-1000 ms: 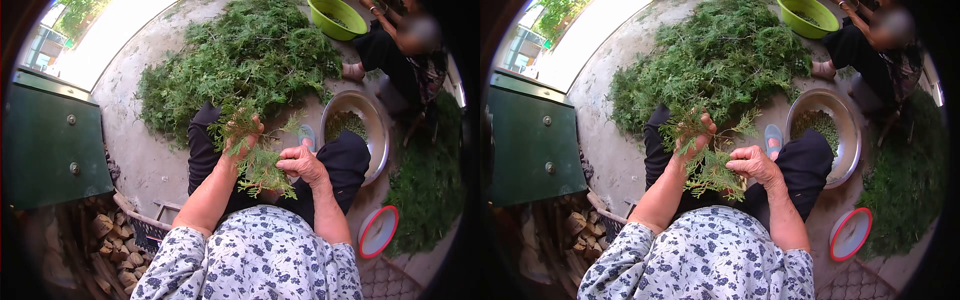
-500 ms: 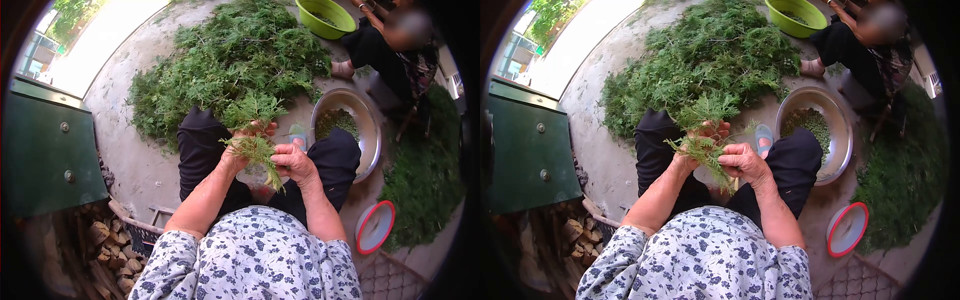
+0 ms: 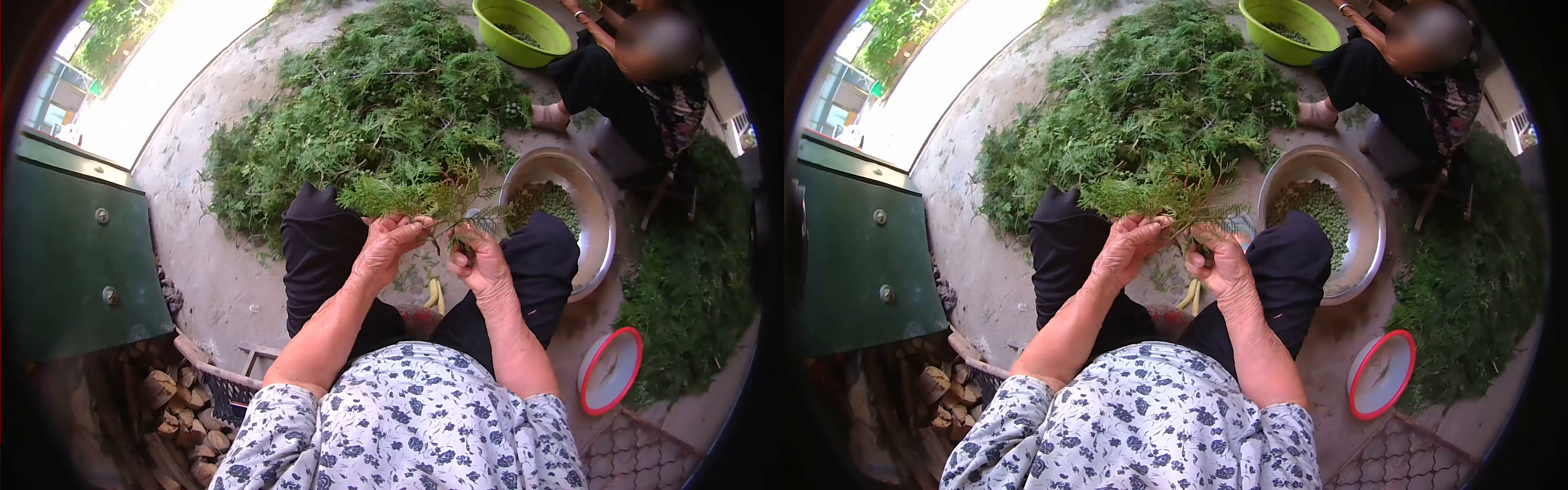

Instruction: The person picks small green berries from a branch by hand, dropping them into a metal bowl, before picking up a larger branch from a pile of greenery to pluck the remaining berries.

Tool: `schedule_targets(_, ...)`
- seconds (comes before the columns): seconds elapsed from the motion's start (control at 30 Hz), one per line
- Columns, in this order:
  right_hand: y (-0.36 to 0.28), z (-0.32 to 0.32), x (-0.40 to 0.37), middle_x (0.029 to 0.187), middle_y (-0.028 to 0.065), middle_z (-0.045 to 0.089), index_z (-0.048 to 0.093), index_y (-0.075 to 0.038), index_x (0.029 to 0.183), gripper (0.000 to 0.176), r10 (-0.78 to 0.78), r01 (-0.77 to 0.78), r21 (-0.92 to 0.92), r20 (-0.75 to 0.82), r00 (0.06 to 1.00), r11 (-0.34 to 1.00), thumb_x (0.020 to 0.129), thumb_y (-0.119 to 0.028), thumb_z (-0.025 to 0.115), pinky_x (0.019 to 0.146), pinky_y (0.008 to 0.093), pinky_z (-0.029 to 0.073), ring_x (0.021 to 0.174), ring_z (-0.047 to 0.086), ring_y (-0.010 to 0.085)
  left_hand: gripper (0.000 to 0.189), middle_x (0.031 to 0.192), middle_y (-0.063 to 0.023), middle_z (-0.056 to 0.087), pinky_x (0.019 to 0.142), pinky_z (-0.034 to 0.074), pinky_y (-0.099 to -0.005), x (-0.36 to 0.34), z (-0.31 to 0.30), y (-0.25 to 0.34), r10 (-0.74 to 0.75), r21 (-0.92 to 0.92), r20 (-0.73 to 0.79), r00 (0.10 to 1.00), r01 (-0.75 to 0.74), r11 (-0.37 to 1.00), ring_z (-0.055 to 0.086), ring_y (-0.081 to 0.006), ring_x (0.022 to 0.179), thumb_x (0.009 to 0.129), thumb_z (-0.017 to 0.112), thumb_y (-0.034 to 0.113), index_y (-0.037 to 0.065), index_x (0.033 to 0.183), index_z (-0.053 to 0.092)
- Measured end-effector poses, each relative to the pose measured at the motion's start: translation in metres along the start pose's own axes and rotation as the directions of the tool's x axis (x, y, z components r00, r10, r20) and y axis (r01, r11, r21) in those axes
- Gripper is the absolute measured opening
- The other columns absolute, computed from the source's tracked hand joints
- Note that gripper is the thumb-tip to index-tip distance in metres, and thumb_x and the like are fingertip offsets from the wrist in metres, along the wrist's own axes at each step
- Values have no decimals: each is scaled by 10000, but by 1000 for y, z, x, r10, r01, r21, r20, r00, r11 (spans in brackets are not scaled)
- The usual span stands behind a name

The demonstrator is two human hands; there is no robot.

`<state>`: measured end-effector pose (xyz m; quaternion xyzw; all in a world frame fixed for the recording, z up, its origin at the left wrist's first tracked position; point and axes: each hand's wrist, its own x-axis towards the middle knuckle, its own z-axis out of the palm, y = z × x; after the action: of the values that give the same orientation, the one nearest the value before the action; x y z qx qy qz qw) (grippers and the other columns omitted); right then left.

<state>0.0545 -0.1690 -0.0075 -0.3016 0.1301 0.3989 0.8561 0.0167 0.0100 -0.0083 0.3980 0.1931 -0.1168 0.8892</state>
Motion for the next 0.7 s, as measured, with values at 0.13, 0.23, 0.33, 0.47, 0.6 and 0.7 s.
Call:
schedule_targets(0.13, 5, -10, 7, 645, 25, 521, 535, -64, 760, 152, -29, 33, 45, -71, 997, 998, 838, -157, 627, 362, 217, 286, 470, 470, 110, 276, 940, -27, 634, 773, 470, -304, 1, -7, -6, 58, 82, -28, 998, -55, 995, 598, -128, 851, 810, 627, 65, 73, 1074, 547)
schedule_targets(0.23, 4, -7, 2, 684, 30, 513, 536, -63, 794, 143, -64, 67, 13, -165, 984, 998, 852, -164, 618, 371, 213, 294, 499, 469, 111, 282, 917, -43, 637, 730, 492, -306, -1, -3, -3, 81, 79, -57, 995, -77, 994, 610, -142, 835, 814, 626, 54, 54, 1082, 539)
schedule_targets(0.33, -1, -6, -2, 716, 36, 504, 538, -54, 855, 142, -136, 136, -19, -253, 958, 991, 860, -174, 614, 379, 208, 303, 518, 465, 108, 284, 885, -49, 636, 688, 503, -295, -3, -5, 2, 105, 71, -99, 990, -98, 993, 613, -142, 810, 814, 626, 43, 38, 1082, 531)
schedule_targets(0.47, -15, -11, -7, 706, 31, 503, 548, -32, 963, 191, -232, 233, -28, -271, 934, 972, 866, -185, 607, 383, 205, 309, 514, 459, 101, 281, 854, -36, 622, 659, 503, -284, 0, -12, -3, 166, 177, -171, 971, -135, 975, 597, -125, 749, 818, 623, 38, 29, 1079, 518)
schedule_targets(0.6, -18, -11, -10, 691, 30, 513, 550, -21, 972, 197, -256, 265, -5, -282, 925, 964, 869, -181, 602, 382, 204, 315, 505, 458, 99, 217, 782, -43, 580, 572, 492, -295, 5, -26, -19, -64, 443, -200, 978, 149, 884, 584, -145, 677, 763, 660, 76, 11, 943, 558)
schedule_targets(0.7, -17, -10, -10, 690, 33, 517, 551, -16, 962, 193, -246, 253, -12, -281, 927, 967, 869, -178, 601, 383, 206, 325, 503, 463, 103, 170, 749, -47, 577, 486, 468, -293, 12, -31, -32, -380, 552, -203, 902, 426, 716, 570, -149, 585, 730, 676, 85, 4, 849, 585)
